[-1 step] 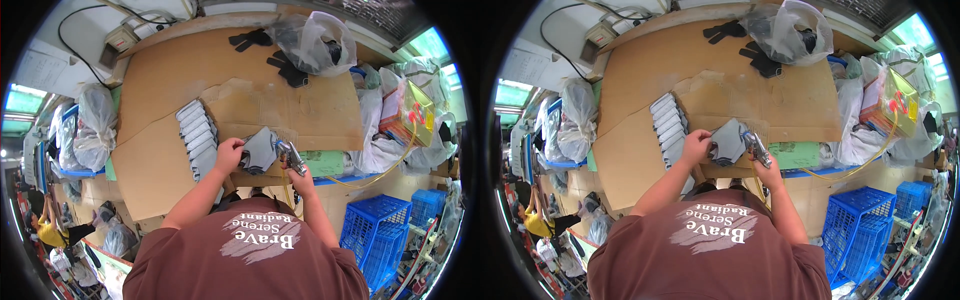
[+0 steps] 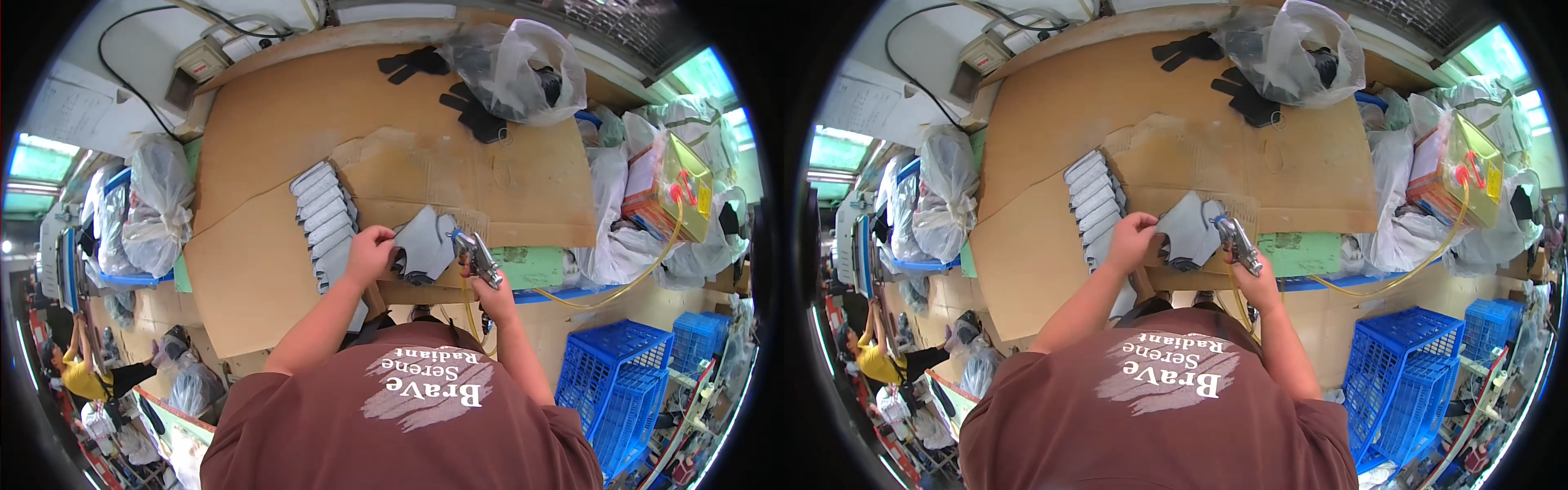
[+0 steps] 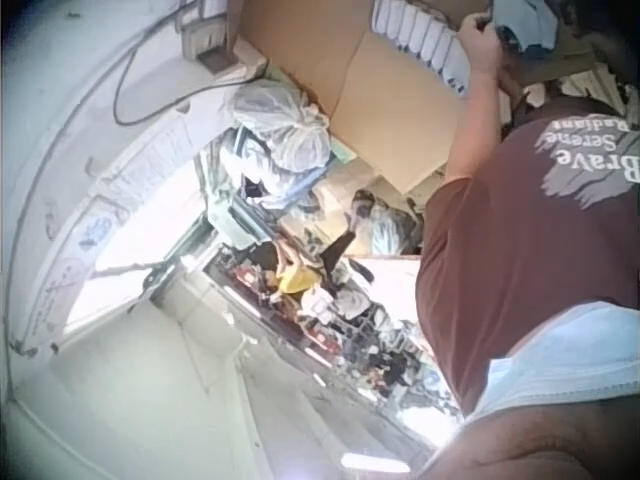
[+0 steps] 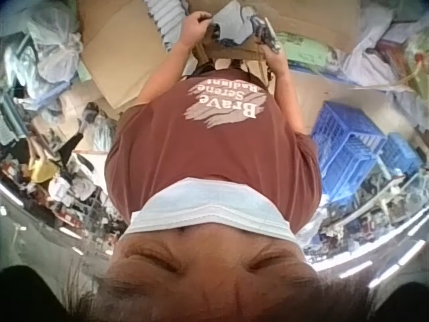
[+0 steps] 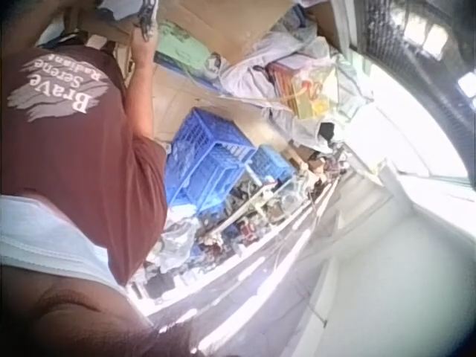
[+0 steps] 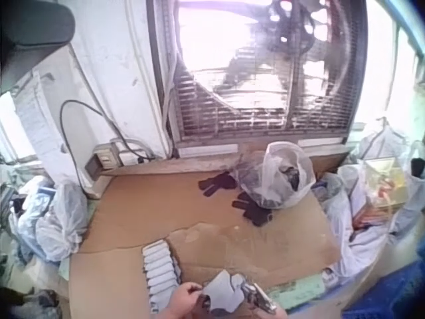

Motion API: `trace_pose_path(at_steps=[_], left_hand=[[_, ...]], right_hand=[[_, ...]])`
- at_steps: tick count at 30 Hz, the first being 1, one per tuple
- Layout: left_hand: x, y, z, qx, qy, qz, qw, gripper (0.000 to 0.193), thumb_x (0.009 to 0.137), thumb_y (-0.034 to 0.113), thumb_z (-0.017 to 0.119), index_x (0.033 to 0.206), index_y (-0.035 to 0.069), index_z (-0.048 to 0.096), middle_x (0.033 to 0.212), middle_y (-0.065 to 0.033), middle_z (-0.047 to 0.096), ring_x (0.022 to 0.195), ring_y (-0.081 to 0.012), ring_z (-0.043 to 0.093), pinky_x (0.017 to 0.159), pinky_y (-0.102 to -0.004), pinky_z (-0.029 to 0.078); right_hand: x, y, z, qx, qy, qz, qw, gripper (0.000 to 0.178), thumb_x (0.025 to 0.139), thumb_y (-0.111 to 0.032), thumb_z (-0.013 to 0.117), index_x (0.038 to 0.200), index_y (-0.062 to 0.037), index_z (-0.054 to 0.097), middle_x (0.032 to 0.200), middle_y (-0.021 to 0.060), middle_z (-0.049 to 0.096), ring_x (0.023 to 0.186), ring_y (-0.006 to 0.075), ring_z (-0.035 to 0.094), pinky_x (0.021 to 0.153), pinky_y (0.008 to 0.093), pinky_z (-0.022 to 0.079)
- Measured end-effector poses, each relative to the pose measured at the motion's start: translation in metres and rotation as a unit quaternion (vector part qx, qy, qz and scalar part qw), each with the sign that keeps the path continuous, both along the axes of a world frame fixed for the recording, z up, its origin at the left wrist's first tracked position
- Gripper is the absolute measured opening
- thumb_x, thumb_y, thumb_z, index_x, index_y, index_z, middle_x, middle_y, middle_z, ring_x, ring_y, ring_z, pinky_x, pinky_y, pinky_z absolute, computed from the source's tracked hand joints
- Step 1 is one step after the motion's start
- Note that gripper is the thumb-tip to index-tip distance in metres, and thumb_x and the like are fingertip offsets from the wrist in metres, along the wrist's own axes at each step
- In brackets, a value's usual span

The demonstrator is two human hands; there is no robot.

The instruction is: The recorder uses an air-powered glue gun to apply adhesive to several grey shoe components, stacking them neatly after application.

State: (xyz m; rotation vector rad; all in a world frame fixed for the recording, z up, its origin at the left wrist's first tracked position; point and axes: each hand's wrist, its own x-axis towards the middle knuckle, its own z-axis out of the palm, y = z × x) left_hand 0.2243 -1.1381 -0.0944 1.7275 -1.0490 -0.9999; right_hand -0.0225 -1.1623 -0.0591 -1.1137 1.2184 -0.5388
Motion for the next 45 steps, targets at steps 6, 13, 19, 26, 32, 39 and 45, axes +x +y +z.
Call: trace_pose_path(at_steps=[6,13,19,26,32,39,45], left_hand=[[0.076,0.078,-0.011,0.109,0.187,0.110,0.970,0.014,0.079,0.000,0.053,0.092,-0.004,0.056,0.081,-0.0092,0.060,0.071,-0.0157,0.061,0.064,-0.0256,0.049],[0.087,0.110,-0.014,0.114,-0.166,0.092,0.975,0.014,0.081,0.000,0.050,0.092,-0.004,0.057,0.082,-0.0138,0.059,0.074,-0.0243,0.060,0.067,-0.0316,0.048],[0.035,0.058,-0.003,-0.081,-0.243,-0.036,0.966,0.014,0.076,0.003,0.055,0.089,-0.001,0.058,0.082,-0.0159,0.056,0.080,-0.0319,0.054,0.071,-0.0361,0.044],[-0.008,0.002,-0.019,-0.104,-0.186,-0.082,0.974,0.024,0.069,0.005,0.062,0.092,-0.001,0.059,0.085,-0.0149,0.054,0.082,-0.0319,0.052,0.074,-0.0367,0.042],[-0.013,-0.010,-0.021,-0.088,-0.213,-0.112,0.967,0.027,0.064,0.004,0.067,0.089,-0.002,0.060,0.086,-0.0155,0.054,0.084,-0.0329,0.052,0.076,-0.0383,0.042],[-0.014,-0.013,-0.025,-0.104,-0.229,-0.110,0.962,0.024,0.062,0.004,0.067,0.085,0.000,0.061,0.082,-0.0146,0.054,0.082,-0.0324,0.051,0.074,-0.0384,0.041],[-0.015,-0.013,-0.027,-0.122,-0.217,-0.096,0.964,0.015,0.062,-0.001,0.065,0.075,0.001,0.058,0.078,-0.0139,0.053,0.078,-0.0331,0.050,0.072,-0.0384,0.042]], right_hand=[[0.004,0.005,-0.002,-0.027,-0.014,0.073,0.997,0.022,0.076,-0.002,0.049,0.097,-0.0018,0.056,0.082,0.0021,0.058,0.078,0.0102,0.052,0.074,0.0251,0.042],[0.017,0.007,-0.015,-0.064,-0.025,0.095,0.993,0.014,0.074,-0.004,0.048,0.086,-0.0015,0.055,0.076,0.0042,0.056,0.074,0.0119,0.050,0.071,0.0261,0.041],[0.026,0.004,-0.012,-0.052,0.002,0.104,0.993,0.013,0.072,-0.003,0.048,0.083,-0.0020,0.054,0.071,0.0026,0.053,0.067,0.0112,0.047,0.065,0.0262,0.040],[0.029,0.001,-0.009,-0.039,-0.001,0.095,0.995,0.010,0.073,-0.004,0.052,0.083,-0.0023,0.054,0.070,0.0019,0.052,0.066,0.0094,0.045,0.061,0.0253,0.039],[0.027,-0.001,-0.009,-0.020,0.002,0.075,0.997,0.013,0.072,-0.003,0.051,0.085,-0.0017,0.055,0.071,0.0021,0.053,0.067,0.0098,0.047,0.063,0.0253,0.040],[0.013,-0.009,-0.007,-0.010,0.024,0.021,0.999,0.018,0.072,-0.003,0.047,0.087,-0.0015,0.056,0.074,0.0028,0.057,0.070,0.0108,0.054,0.067,0.0252,0.043],[0.008,-0.009,-0.012,-0.067,0.013,-0.012,0.998,0.016,0.074,-0.005,0.050,0.089,-0.0028,0.057,0.078,0.0025,0.059,0.071,0.0100,0.055,0.066,0.0243,0.043]])
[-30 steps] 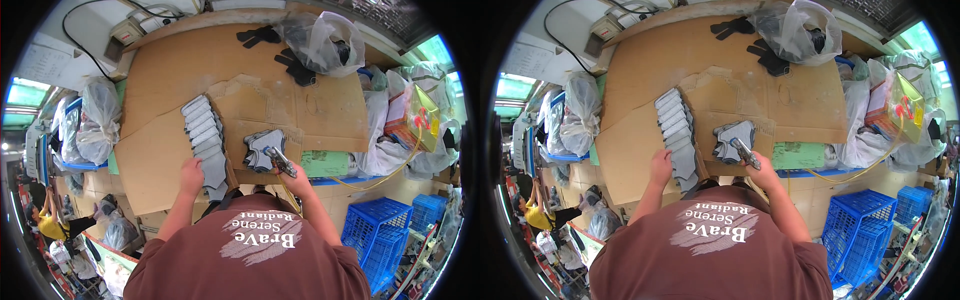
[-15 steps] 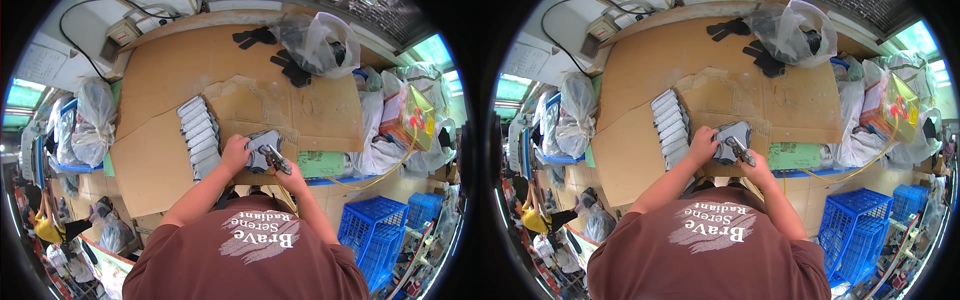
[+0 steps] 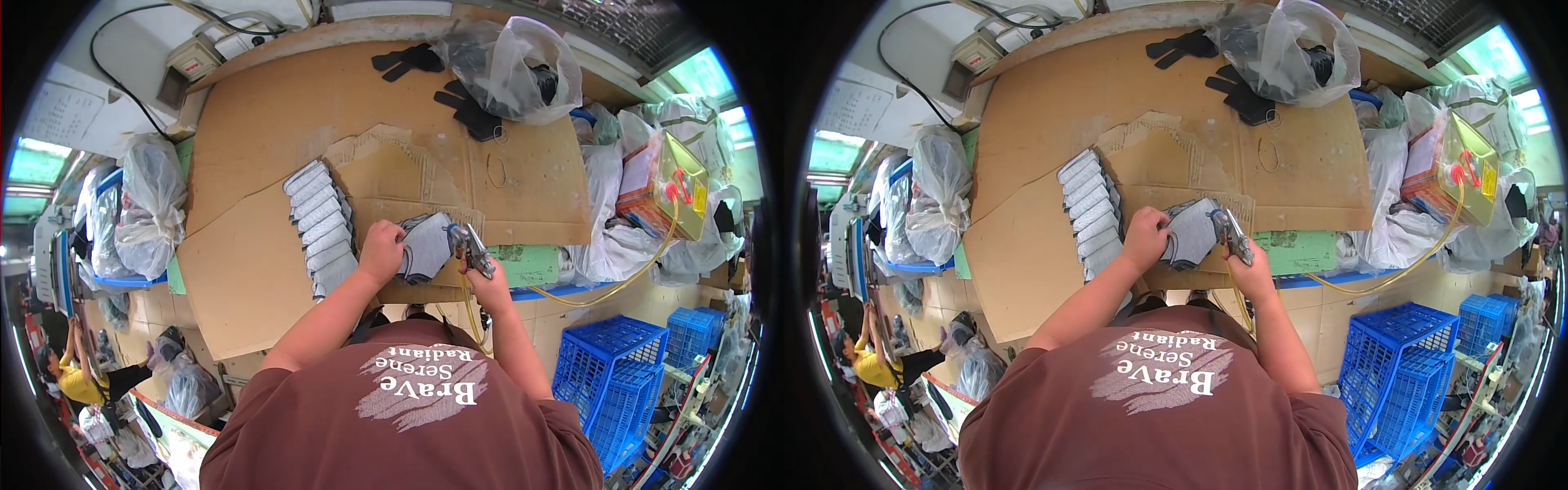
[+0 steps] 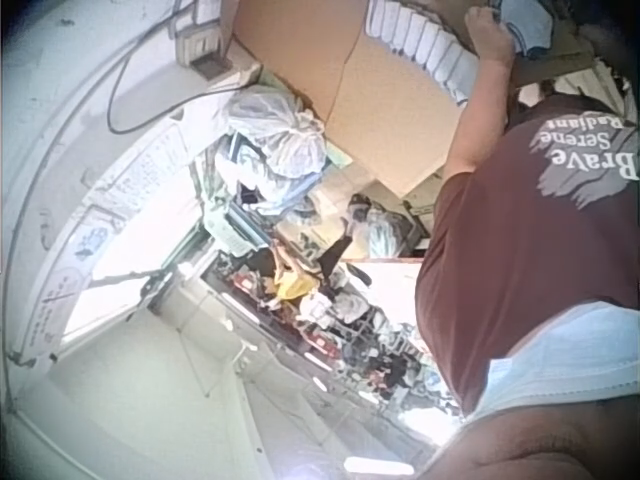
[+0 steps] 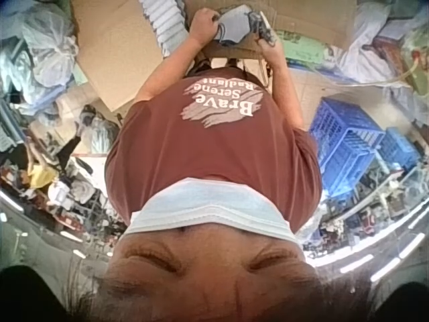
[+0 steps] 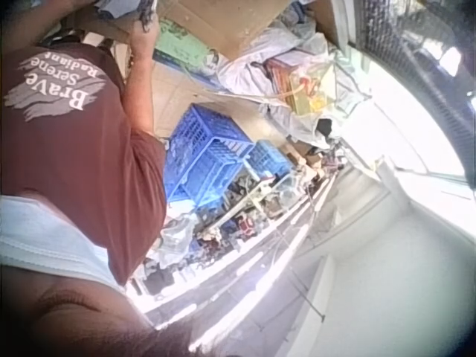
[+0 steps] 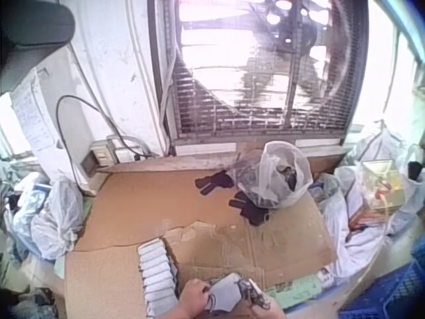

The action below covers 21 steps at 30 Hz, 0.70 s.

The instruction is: The recorder uses an air-powered glue gun to apply adhesive to several grey shoe components, stacking them neatly after application.

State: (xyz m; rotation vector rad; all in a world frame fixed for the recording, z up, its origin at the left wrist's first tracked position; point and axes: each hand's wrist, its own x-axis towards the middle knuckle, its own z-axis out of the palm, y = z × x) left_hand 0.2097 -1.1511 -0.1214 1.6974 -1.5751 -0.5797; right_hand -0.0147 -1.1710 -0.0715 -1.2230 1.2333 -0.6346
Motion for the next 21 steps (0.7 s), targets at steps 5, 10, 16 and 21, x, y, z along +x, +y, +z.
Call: trace_pose_path(at_steps=[5,10,16,21], left_hand=[[0.013,0.011,0.009,0.125,0.158,0.075,0.977,0.010,0.071,0.002,0.061,0.078,-0.001,0.055,0.080,-0.0101,0.056,0.071,-0.0197,0.059,0.062,-0.0288,0.046],[0.056,0.058,0.028,0.222,0.501,0.163,0.821,0.013,0.080,0.000,0.055,0.091,-0.001,0.051,0.079,-0.0072,0.056,0.069,-0.0174,0.061,0.062,-0.0254,0.049],[0.108,0.130,0.025,0.299,0.533,0.259,0.748,0.011,0.080,0.000,0.056,0.090,0.000,0.052,0.079,-0.0073,0.056,0.069,-0.0179,0.061,0.060,-0.0269,0.049],[0.109,0.151,0.013,0.309,0.522,0.267,0.749,0.011,0.081,-0.001,0.054,0.092,-0.002,0.052,0.078,-0.0077,0.056,0.066,-0.0170,0.060,0.058,-0.0259,0.050]], right_hand=[[0.004,0.003,0.009,0.027,0.015,0.029,0.999,0.020,0.075,-0.002,0.049,0.094,-0.0006,0.056,0.081,0.0049,0.060,0.075,0.0126,0.055,0.071,0.0263,0.044],[-0.001,0.006,0.007,0.041,0.004,0.052,0.998,0.024,0.076,-0.004,0.049,0.099,-0.0017,0.057,0.082,0.0031,0.059,0.076,0.0106,0.053,0.072,0.0242,0.042],[0.006,0.003,0.017,0.062,0.012,0.075,0.995,0.025,0.076,-0.002,0.048,0.099,-0.0020,0.056,0.083,0.0015,0.058,0.077,0.0094,0.052,0.072,0.0233,0.042],[0.010,0.004,0.014,0.046,-0.009,0.083,0.995,0.024,0.076,-0.002,0.048,0.098,-0.0020,0.057,0.083,0.0008,0.058,0.078,0.0092,0.052,0.072,0.0232,0.041]])
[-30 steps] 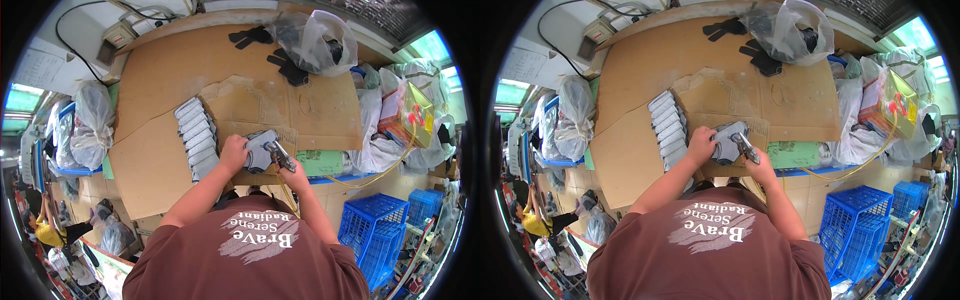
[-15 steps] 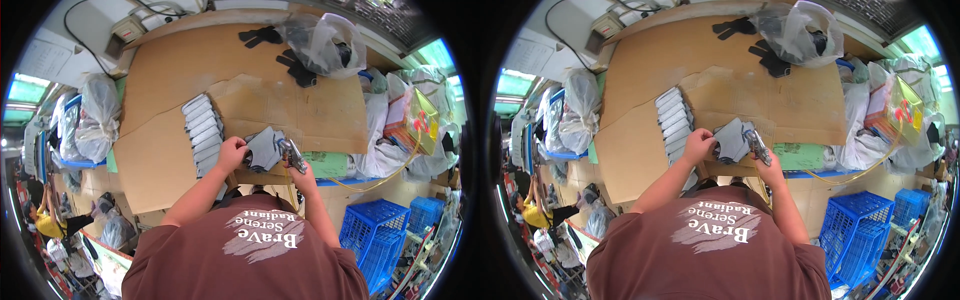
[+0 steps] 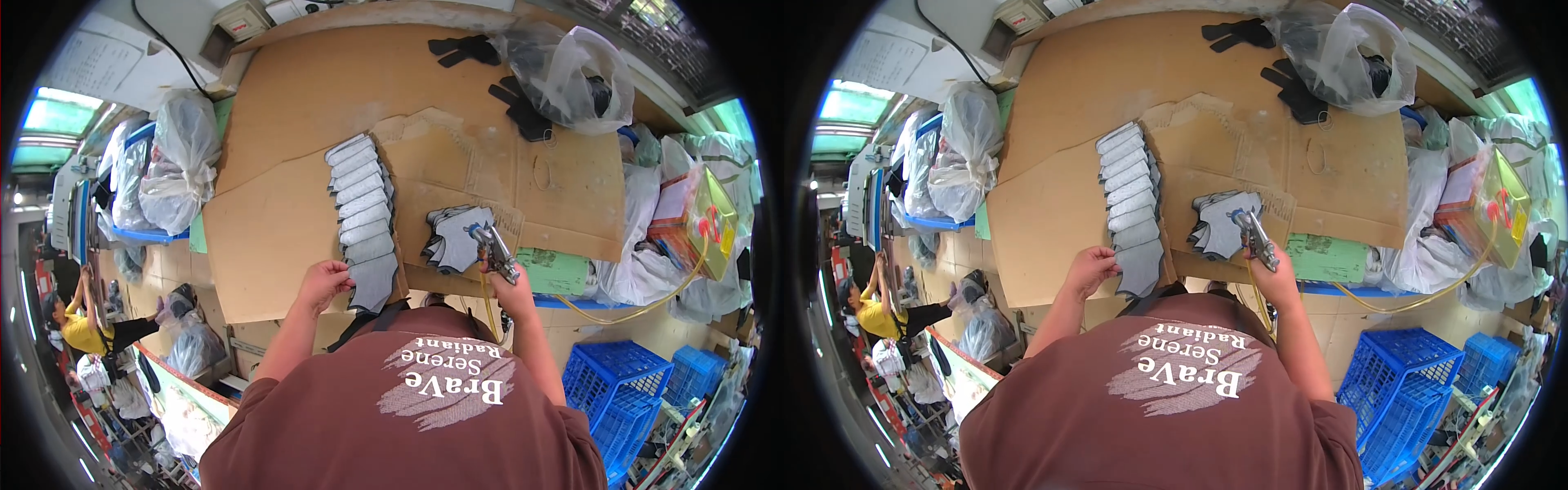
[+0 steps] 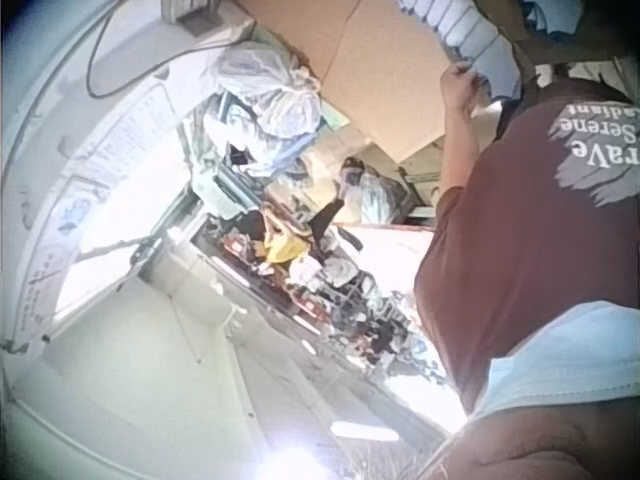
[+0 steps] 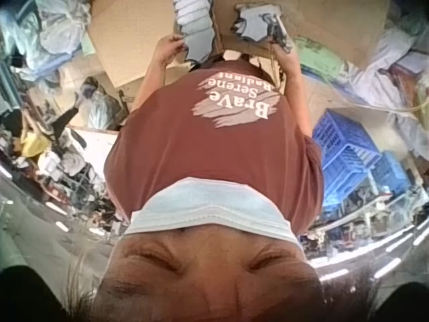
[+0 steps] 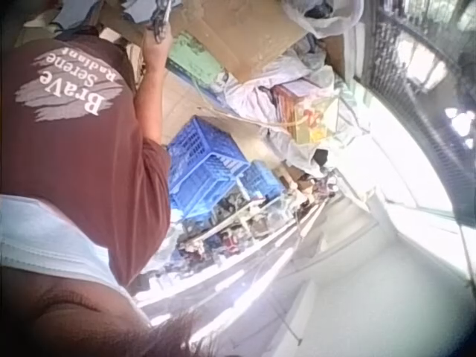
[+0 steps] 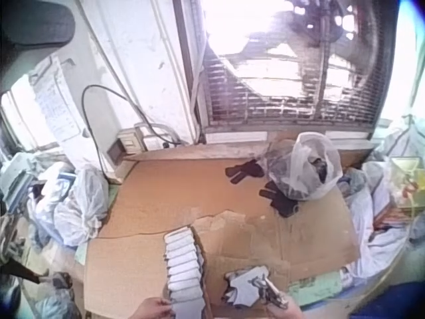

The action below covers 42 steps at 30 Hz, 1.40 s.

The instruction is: The recorder uses an air-powered glue gun to apply adhesive to several grey shoe components, stacking them neatly after application.

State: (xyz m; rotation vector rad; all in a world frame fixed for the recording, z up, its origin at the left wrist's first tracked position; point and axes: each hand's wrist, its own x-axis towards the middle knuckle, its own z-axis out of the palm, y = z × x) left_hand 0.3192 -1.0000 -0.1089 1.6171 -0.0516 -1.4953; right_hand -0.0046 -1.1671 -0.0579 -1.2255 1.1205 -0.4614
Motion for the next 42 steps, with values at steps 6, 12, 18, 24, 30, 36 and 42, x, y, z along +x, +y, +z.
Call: trace_pose_path(at_steps=[6,12,18,24,30,36,42], left_hand=[[-0.007,0.001,-0.012,0.014,-0.081,0.021,0.996,0.014,0.082,0.000,0.053,0.095,-0.004,0.053,0.078,-0.0082,0.058,0.064,-0.0146,0.060,0.057,-0.0242,0.049],[-0.013,-0.002,-0.007,0.022,-0.329,-0.058,0.942,0.013,0.081,0.002,0.054,0.091,-0.003,0.058,0.078,-0.0093,0.059,0.066,-0.0163,0.059,0.058,-0.0256,0.048],[-0.043,-0.045,0.010,-0.162,-0.530,-0.155,0.818,0.014,0.076,0.006,0.059,0.088,-0.001,0.060,0.080,-0.0138,0.058,0.071,-0.0271,0.057,0.065,-0.0323,0.046],[-0.097,-0.132,0.002,-0.283,-0.504,-0.209,0.789,0.019,0.069,0.009,0.065,0.085,-0.002,0.059,0.075,-0.0163,0.055,0.072,-0.0292,0.054,0.066,-0.0347,0.044],[-0.109,-0.149,-0.007,-0.186,-0.473,-0.295,0.809,0.019,0.066,0.009,0.066,0.079,-0.001,0.057,0.077,-0.0178,0.058,0.075,-0.0348,0.056,0.067,-0.0401,0.045],[-0.109,-0.145,-0.010,-0.209,-0.494,-0.264,0.802,0.020,0.065,0.009,0.067,0.080,-0.001,0.058,0.072,-0.0160,0.059,0.066,-0.0303,0.058,0.061,-0.0357,0.047],[-0.106,-0.146,-0.014,-0.197,-0.477,-0.245,0.821,0.019,0.067,0.009,0.066,0.081,-0.001,0.059,0.072,-0.0155,0.061,0.067,-0.0271,0.060,0.062,-0.0332,0.048]], right_hand=[[0.002,0.002,-0.001,-0.001,-0.001,0.008,1.000,0.022,0.075,-0.002,0.048,0.096,-0.0020,0.057,0.083,0.0006,0.057,0.077,0.0087,0.051,0.072,0.0233,0.041],[-0.002,0.003,0.002,0.016,-0.002,0.007,1.000,0.023,0.076,-0.002,0.048,0.096,-0.0018,0.056,0.083,0.0009,0.057,0.078,0.0089,0.051,0.073,0.0236,0.041],[-0.003,0.005,0.000,0.002,0.012,0.018,1.000,0.023,0.076,-0.002,0.048,0.097,-0.0019,0.056,0.083,0.0024,0.059,0.076,0.0098,0.052,0.072,0.0244,0.042],[0.006,0.005,-0.001,-0.010,0.013,0.015,1.000,0.023,0.074,-0.002,0.047,0.095,-0.0013,0.056,0.080,0.0024,0.058,0.075,0.0100,0.052,0.070,0.0241,0.042],[0.006,0.008,-0.015,-0.027,-0.017,0.024,0.999,0.016,0.072,-0.003,0.049,0.086,-0.0013,0.055,0.071,0.0014,0.053,0.068,0.0099,0.047,0.063,0.0250,0.040],[0.007,0.009,-0.026,-0.017,-0.030,0.040,0.999,0.012,0.073,-0.006,0.054,0.084,-0.0016,0.055,0.071,0.0025,0.054,0.066,0.0106,0.047,0.063,0.0254,0.040],[0.006,0.007,-0.022,-0.006,-0.026,0.000,1.000,0.015,0.073,-0.003,0.049,0.087,-0.0013,0.055,0.073,0.0028,0.055,0.067,0.0108,0.050,0.064,0.0253,0.041]])
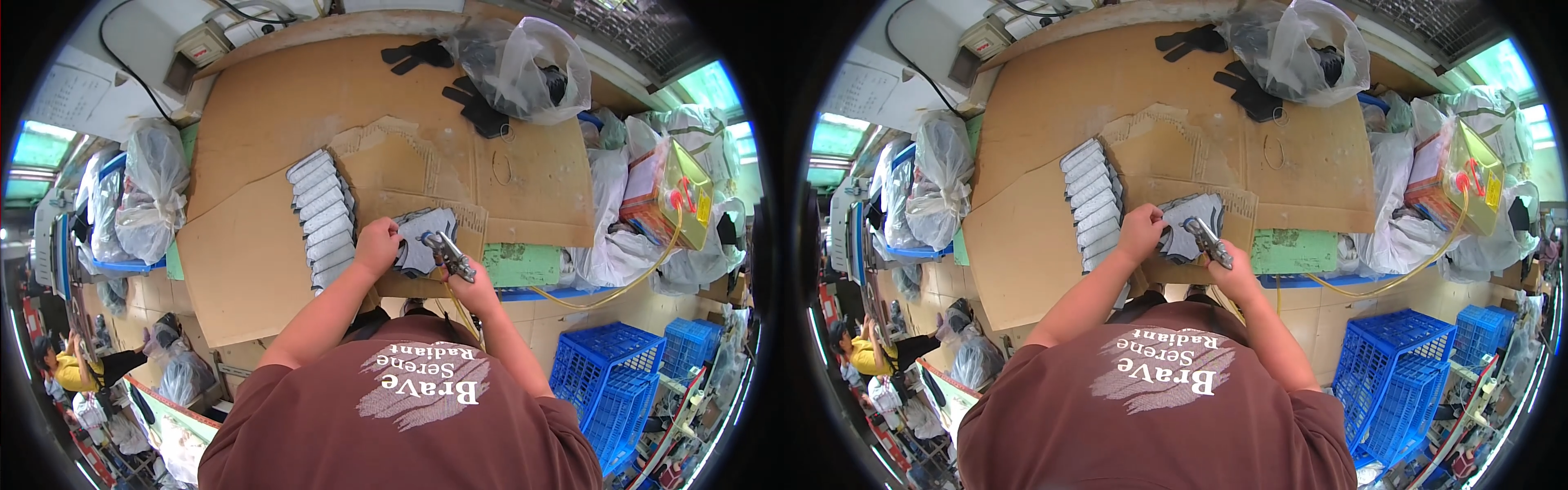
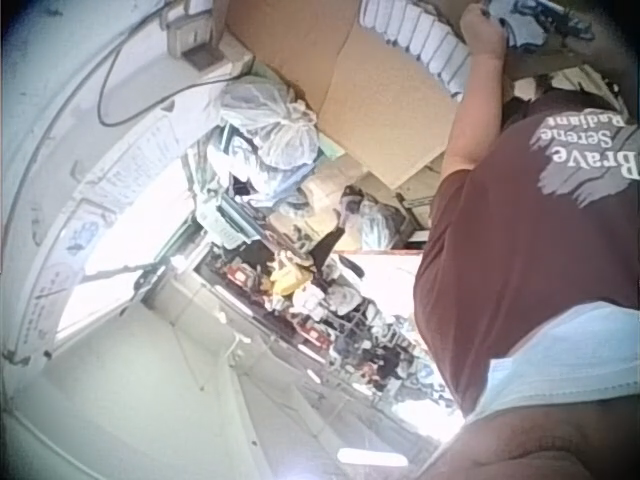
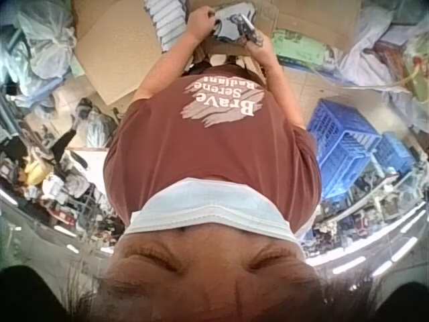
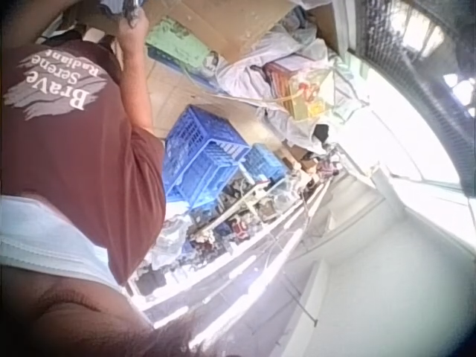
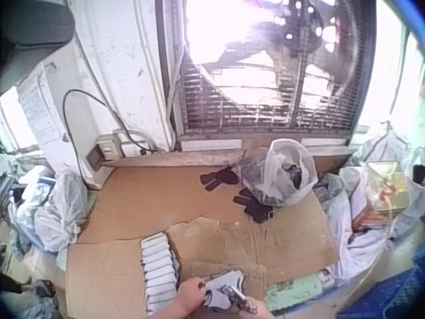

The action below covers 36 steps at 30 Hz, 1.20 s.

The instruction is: The recorder uses an air-powered glue gun to apply adhesive to several grey shoe components, stacking them neatly after application.

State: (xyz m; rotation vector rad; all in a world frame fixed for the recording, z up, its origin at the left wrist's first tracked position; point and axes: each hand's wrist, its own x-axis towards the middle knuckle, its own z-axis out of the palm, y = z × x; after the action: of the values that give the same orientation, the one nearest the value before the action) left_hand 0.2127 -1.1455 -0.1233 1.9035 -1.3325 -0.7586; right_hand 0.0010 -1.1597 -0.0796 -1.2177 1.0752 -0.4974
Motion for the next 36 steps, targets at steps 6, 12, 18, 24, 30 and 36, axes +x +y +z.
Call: trace_pose_path(at_steps=[6,12,18,24,30,36], left_hand=[[0.001,-0.003,0.005,0.039,0.072,0.039,0.996,0.018,0.068,0.009,0.066,0.081,-0.002,0.060,0.072,-0.0129,0.062,0.066,-0.0227,0.060,0.063,-0.0312,0.048],[0.005,0.000,-0.005,0.027,0.060,0.019,0.998,0.019,0.068,0.009,0.065,0.082,-0.002,0.060,0.071,-0.0115,0.062,0.065,-0.0199,0.060,0.062,-0.0303,0.048],[0.041,0.003,0.008,0.057,0.334,0.150,0.929,0.011,0.078,0.005,0.057,0.085,-0.003,0.055,0.076,-0.0103,0.060,0.066,-0.0166,0.060,0.059,-0.0276,0.051],[0.150,0.001,0.010,0.007,0.355,0.309,0.882,0.010,0.082,0.003,0.053,0.091,-0.001,0.051,0.076,-0.0081,0.056,0.064,-0.0155,0.057,0.058,-0.0257,0.049],[0.191,-0.015,-0.004,0.017,0.211,0.325,0.922,0.008,0.082,0.003,0.054,0.086,-0.003,0.053,0.079,-0.0100,0.057,0.064,-0.0143,0.057,0.056,-0.0263,0.048],[0.137,-0.007,-0.002,-0.036,-0.098,0.183,0.978,0.014,0.078,0.012,0.057,0.086,0.001,0.061,0.081,-0.0161,0.059,0.080,-0.0317,0.057,0.069,-0.0377,0.046]], right_hand=[[-0.011,-0.007,0.011,-0.005,0.029,-0.049,0.998,0.018,0.073,-0.001,0.047,0.089,0.0006,0.055,0.074,0.0035,0.056,0.070,0.0119,0.054,0.067,0.0259,0.044],[-0.016,-0.009,0.017,-0.003,0.045,-0.060,0.997,0.019,0.074,-0.001,0.048,0.092,-0.0008,0.057,0.077,0.0027,0.058,0.072,0.0112,0.054,0.068,0.0253,0.044],[-0.012,-0.004,0.018,0.003,0.045,-0.028,0.999,0.018,0.076,-0.002,0.050,0.093,-0.0023,0.057,0.080,0.0015,0.059,0.075,0.0093,0.053,0.071,0.0243,0.042],[-0.010,-0.002,0.014,0.004,0.027,-0.003,1.000,0.021,0.077,-0.002,0.049,0.096,-0.0031,0.056,0.083,0.0010,0.059,0.077,0.0090,0.052,0.072,0.0243,0.042],[-0.001,0.003,0.008,-0.029,-0.013,0.008,0.999,0.021,0.076,-0.001,0.049,0.096,-0.0030,0.056,0.082,0.0009,0.058,0.078,0.0092,0.052,0.073,0.0243,0.041],[0.002,0.005,0.007,-0.022,-0.002,0.015,1.000,0.013,0.074,-0.003,0.048,0.086,-0.0026,0.055,0.078,0.0010,0.056,0.073,0.0099,0.049,0.068,0.0245,0.040]])
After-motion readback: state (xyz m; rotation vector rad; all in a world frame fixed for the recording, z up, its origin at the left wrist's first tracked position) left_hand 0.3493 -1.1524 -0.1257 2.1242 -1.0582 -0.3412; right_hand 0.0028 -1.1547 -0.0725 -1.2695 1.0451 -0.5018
